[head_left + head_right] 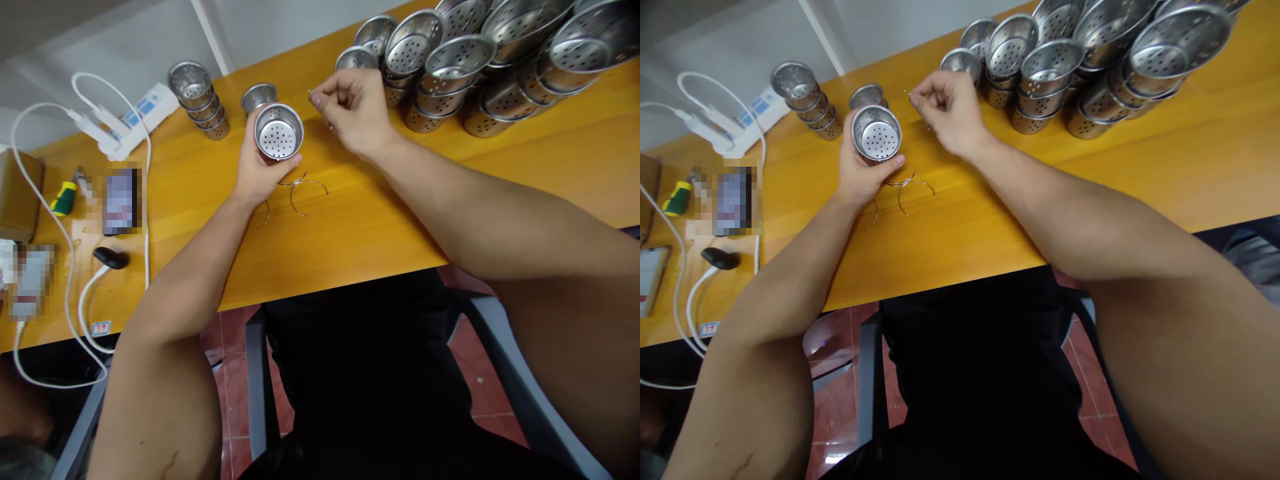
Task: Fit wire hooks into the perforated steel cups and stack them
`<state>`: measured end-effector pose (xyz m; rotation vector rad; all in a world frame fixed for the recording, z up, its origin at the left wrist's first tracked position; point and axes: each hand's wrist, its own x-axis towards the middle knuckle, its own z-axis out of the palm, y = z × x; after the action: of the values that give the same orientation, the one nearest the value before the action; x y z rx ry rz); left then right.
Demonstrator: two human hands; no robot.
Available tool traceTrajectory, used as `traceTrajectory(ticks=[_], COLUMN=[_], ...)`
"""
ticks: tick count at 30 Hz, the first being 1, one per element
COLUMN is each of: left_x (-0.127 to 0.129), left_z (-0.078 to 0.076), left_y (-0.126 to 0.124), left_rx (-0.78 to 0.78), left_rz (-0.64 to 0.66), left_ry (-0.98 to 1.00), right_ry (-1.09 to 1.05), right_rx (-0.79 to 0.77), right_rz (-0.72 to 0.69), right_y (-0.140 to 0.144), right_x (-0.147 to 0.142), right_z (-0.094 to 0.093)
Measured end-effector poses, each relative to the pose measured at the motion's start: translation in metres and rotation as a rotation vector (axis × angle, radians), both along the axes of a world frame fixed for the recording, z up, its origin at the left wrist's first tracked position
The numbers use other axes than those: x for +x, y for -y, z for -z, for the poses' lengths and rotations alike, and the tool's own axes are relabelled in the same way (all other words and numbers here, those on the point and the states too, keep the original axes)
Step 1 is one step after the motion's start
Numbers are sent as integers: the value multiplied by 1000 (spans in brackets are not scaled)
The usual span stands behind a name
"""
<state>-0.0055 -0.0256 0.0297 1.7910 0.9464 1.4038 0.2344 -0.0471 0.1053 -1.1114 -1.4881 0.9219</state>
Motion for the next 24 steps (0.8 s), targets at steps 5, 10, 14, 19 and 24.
traceTrajectory(ticks=[5,10,14,19,24], left_x=[1,6,7,3,0], left_z=[-1,-15,-14,22,27], left_y=[5,22,25,-4,-13], left_rx=[4,24,80,217,277], left_rz=[10,3,-40,-25,9], left_ry=[25,-38,-63,-63,-108], right_ry=[62,81,66,68,74], right_rx=[-28,-4,77,188,244], right_rz=[21,7,-44,-43,-34], right_y=[2,2,-9,-34,-49], right_x=[0,0,3,11,14], right_z=[-3,-2,9,33,47])
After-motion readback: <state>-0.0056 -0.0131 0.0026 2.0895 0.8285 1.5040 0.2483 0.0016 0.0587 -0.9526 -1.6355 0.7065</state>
